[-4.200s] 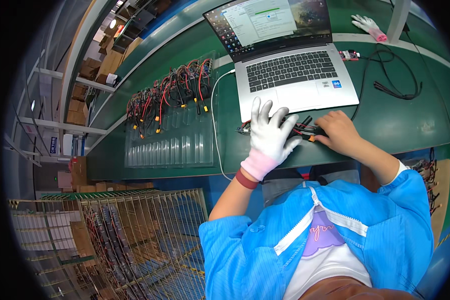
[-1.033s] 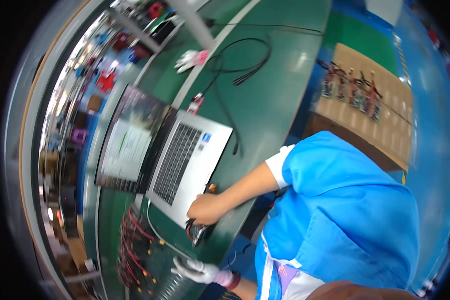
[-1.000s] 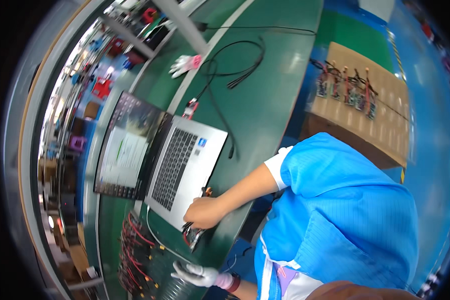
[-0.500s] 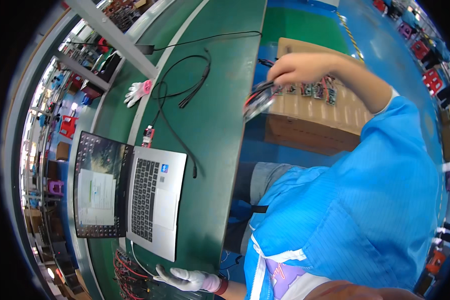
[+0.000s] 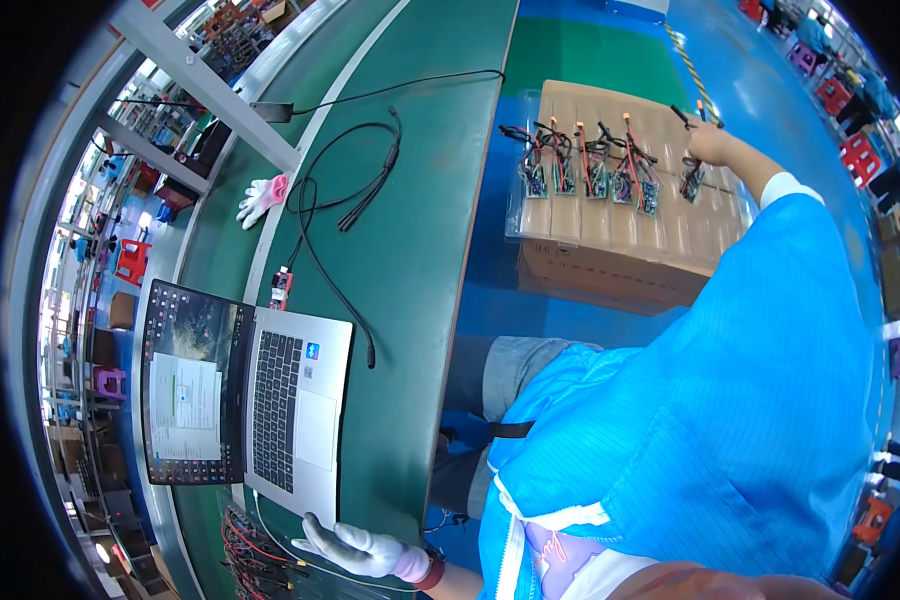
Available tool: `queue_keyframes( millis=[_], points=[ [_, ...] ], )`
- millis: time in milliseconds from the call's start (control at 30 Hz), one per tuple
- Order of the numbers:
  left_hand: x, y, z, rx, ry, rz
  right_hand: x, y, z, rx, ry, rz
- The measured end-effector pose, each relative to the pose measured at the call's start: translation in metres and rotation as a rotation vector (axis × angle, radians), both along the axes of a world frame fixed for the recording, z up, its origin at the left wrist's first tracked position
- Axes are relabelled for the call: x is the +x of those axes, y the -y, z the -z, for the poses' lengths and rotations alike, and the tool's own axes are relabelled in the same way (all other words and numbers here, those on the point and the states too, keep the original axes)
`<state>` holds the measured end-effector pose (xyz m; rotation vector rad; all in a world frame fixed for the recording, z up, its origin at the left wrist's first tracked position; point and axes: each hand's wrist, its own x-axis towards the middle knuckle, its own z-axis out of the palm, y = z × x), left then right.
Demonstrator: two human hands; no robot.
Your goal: The person tests circuit boards by taking them from a tray, connecting each board to a test cable, operating a laptop, disconnecting the cable after testing, and placing the tested circuit boards onto a box.
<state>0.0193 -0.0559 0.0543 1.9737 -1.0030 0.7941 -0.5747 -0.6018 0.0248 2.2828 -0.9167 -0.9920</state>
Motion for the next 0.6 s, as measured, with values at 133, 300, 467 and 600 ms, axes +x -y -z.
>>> queue_keyframes(
  millis=[133, 300, 467, 600],
  points=[
    [-0.004, -0.001, -0.008, 0.047, 0.011, 0.029, -0.010, 0.009, 0.025, 0.032, -0.038, -0.148],
    [-0.010, 0.007, -0.017, 0.082, 0.072, 0.021, 0.002, 0.013, 0.046, 0.148, 0.116, -0.075],
    [-0.013, 0.018, -0.020, 0.101, 0.087, 0.025, -0.025, 0.036, 0.063, 0.117, 0.079, -0.267],
    [-0.019, 0.028, -0.028, 0.179, 0.144, 0.030, -0.015, 0.037, 0.079, 0.062, 0.041, -0.312]
  ],
)
